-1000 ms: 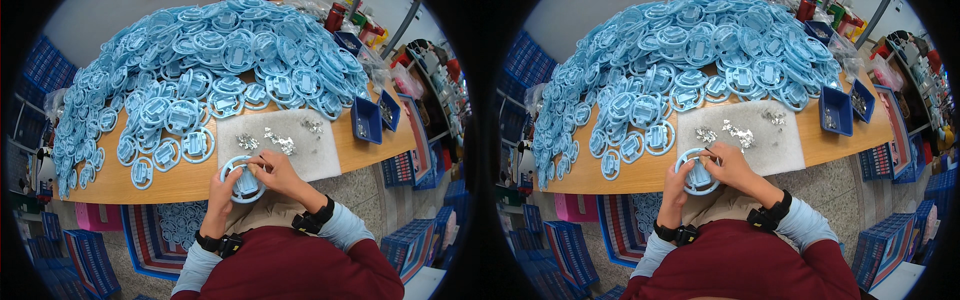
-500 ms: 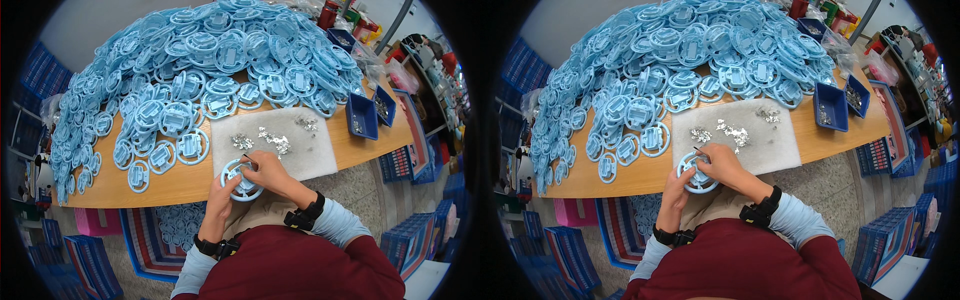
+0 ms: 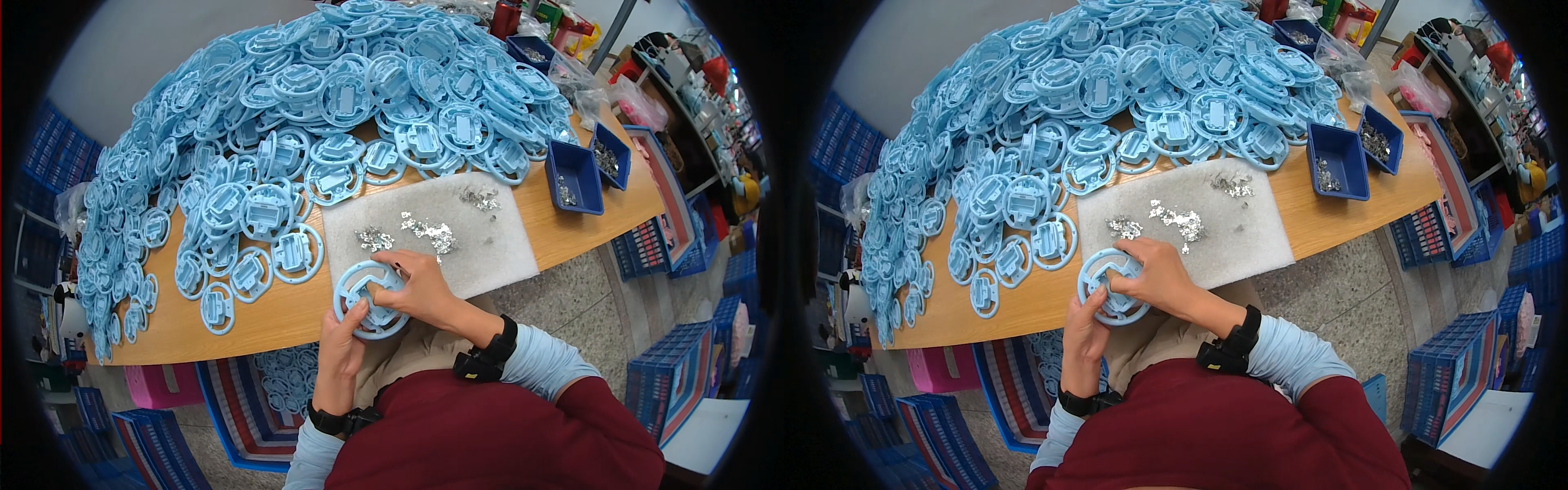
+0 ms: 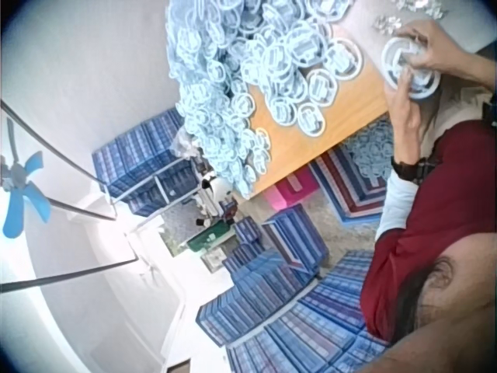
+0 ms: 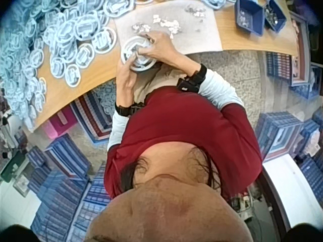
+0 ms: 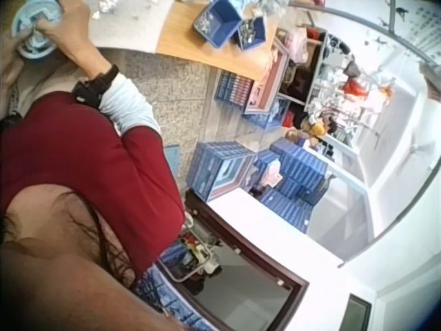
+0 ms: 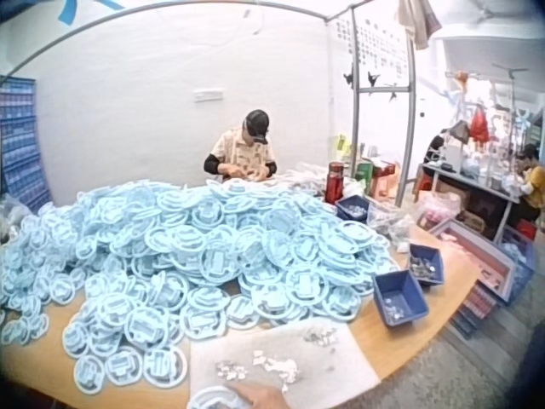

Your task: Manually assemble small silver components onto blue plastic toy frames.

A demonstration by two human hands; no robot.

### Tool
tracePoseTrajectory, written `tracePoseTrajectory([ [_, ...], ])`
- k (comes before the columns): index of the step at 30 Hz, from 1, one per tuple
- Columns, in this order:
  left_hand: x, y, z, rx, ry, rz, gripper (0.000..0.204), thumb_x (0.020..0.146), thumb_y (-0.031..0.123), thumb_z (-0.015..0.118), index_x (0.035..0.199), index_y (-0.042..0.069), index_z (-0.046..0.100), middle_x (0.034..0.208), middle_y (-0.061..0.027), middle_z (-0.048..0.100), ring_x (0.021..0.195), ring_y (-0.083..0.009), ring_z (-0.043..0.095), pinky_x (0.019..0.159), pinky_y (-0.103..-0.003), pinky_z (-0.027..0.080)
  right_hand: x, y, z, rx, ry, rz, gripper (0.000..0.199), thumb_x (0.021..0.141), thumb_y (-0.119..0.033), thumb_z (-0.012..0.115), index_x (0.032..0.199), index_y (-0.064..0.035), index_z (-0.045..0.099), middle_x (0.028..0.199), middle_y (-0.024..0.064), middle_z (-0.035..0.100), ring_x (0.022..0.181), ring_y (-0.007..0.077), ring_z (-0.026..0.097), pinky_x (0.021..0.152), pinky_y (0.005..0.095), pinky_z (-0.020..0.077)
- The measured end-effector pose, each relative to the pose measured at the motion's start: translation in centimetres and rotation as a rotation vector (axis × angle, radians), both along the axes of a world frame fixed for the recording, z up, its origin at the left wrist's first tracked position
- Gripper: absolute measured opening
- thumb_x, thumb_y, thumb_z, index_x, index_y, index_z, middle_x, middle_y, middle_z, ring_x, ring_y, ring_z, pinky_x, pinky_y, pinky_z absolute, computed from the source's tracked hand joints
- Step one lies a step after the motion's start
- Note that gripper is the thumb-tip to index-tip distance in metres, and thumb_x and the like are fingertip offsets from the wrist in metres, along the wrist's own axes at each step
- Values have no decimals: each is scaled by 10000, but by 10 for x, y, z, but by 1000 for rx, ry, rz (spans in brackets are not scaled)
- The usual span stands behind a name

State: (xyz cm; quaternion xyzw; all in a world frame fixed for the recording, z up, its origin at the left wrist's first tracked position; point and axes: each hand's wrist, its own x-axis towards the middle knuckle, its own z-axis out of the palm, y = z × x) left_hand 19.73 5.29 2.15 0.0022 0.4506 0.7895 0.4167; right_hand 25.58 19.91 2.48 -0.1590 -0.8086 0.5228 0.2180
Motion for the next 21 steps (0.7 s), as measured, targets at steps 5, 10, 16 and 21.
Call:
tracePoseTrajectory([
  [5, 2, -11, -11, -68, 29, -50, 312, 788, 121, 665, 1050, -2, 547, 907, -27, 604, 799, -106, 571, 716, -245, 458, 2, 4, -15, 147, 133, 82, 392, 651, -184, 711, 984, 6, 625, 832, 125, 628, 680, 195, 588, 599, 285, 467],
  [10, -26, -25, -15, -238, 153, -543, 276, 774, 157, 690, 988, 5, 605, 851, -18, 624, 760, -93, 573, 697, -235, 454, 1, 20, -8, 282, 68, 479, 345, 693, -200, 690, 987, -30, 630, 815, 95, 621, 664, 230, 578, 593, 314, 467],
  [16, -30, -22, -26, -80, 50, -303, 406, 782, 123, 662, 1136, 15, 497, 971, -45, 591, 834, -124, 593, 763, -279, 489, -42, 98, -5, 565, -52, 337, 216, 724, -69, 570, 922, -88, 655, 839, 118, 593, 772, 287, 584, 658, 381, 466],
  [21, -18, -12, -20, -6, -16, -98, 373, 791, 71, 636, 1128, 31, 481, 1021, -56, 571, 923, -161, 581, 793, -329, 492, -48, 124, -15, 881, -262, 398, 180, 730, -66, 537, 860, -95, 658, 848, 120, 558, 794, 300, 583, 678, 421, 459],
])
